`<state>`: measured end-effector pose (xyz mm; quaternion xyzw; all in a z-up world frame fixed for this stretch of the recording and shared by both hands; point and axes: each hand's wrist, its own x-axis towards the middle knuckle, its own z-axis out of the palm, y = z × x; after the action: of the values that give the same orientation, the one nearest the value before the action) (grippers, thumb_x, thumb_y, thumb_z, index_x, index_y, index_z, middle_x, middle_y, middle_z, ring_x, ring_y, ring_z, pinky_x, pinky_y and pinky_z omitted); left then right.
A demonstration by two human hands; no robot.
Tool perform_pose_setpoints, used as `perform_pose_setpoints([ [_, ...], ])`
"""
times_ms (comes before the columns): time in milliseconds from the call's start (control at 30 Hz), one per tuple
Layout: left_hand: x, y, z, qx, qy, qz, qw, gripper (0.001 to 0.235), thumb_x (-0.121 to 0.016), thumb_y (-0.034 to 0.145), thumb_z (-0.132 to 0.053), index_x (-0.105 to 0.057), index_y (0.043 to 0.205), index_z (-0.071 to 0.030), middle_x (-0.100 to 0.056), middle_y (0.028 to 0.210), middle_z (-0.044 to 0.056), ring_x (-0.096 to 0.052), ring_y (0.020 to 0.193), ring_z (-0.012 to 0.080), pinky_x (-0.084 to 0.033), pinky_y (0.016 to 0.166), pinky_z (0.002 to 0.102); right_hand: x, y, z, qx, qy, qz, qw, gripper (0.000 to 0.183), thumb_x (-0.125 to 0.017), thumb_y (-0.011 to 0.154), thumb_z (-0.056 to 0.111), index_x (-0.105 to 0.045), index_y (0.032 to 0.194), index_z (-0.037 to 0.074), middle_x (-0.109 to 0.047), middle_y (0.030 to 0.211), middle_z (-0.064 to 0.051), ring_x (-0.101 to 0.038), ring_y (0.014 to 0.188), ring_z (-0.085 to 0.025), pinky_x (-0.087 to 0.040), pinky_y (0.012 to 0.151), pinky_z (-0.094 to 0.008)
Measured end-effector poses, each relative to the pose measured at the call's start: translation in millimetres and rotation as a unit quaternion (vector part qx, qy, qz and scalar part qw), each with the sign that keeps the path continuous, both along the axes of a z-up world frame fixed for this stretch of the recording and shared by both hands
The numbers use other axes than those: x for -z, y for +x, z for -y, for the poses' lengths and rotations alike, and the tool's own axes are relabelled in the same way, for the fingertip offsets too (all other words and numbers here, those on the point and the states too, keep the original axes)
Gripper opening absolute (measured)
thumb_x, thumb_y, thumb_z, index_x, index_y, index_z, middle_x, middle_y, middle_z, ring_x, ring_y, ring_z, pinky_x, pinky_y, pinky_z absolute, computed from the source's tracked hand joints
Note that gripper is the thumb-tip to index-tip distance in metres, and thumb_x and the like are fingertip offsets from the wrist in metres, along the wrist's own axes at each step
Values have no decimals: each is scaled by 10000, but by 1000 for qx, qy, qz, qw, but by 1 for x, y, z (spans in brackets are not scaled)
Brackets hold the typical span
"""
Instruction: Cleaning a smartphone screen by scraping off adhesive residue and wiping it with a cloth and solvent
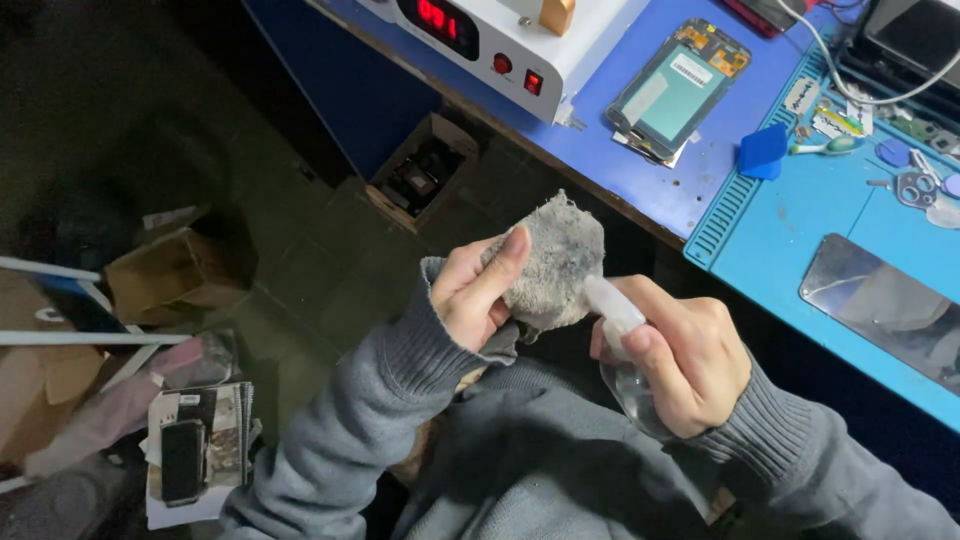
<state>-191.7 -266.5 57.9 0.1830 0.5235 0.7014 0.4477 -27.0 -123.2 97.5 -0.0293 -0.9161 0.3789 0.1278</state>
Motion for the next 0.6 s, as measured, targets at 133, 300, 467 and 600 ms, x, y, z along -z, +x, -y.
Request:
perform_pose_setpoints([
  [133,-2,-4,1,37,18,-121,992,477,-441,1003,-517,-328,646,-223,-207,561,-104,-209,454,43,-246,449,207,0,1,-1,12,-16,4,1000,610,-202,1044,506,-646,999,90,-723,672,74,-640,438,-129,-494,512,-233],
  [300,5,-13,-9,65,-16,-82,994,442,-485,981,-533,-493,685,-204,-287,516,-106,-236,386,31,-170,331,219,7,1,-11,24,-12,20,999,678,-162,1037,540,-671,882,120,-714,690,47,-639,443,-136,-490,505,-228],
  [467,10,-20,-23,74,18,-86,993,450,-479,1017,-444,-398,647,-201,-295,530,-88,-261,438,41,-163,406,251,1,-7,-18,33,-51,0,998,597,-200,1049,512,-610,1052,78,-720,717,35,-649,485,-143,-500,542,-232],
  [600,25,-31,-41,94,16,-61,994,420,-510,1037,-404,-425,690,-184,-275,575,-90,-261,471,28,-165,429,255,4,-1,-41,135,-80,48,986,663,-209,995,589,-702,920,151,-769,697,99,-679,457,-132,-480,517,-233],
])
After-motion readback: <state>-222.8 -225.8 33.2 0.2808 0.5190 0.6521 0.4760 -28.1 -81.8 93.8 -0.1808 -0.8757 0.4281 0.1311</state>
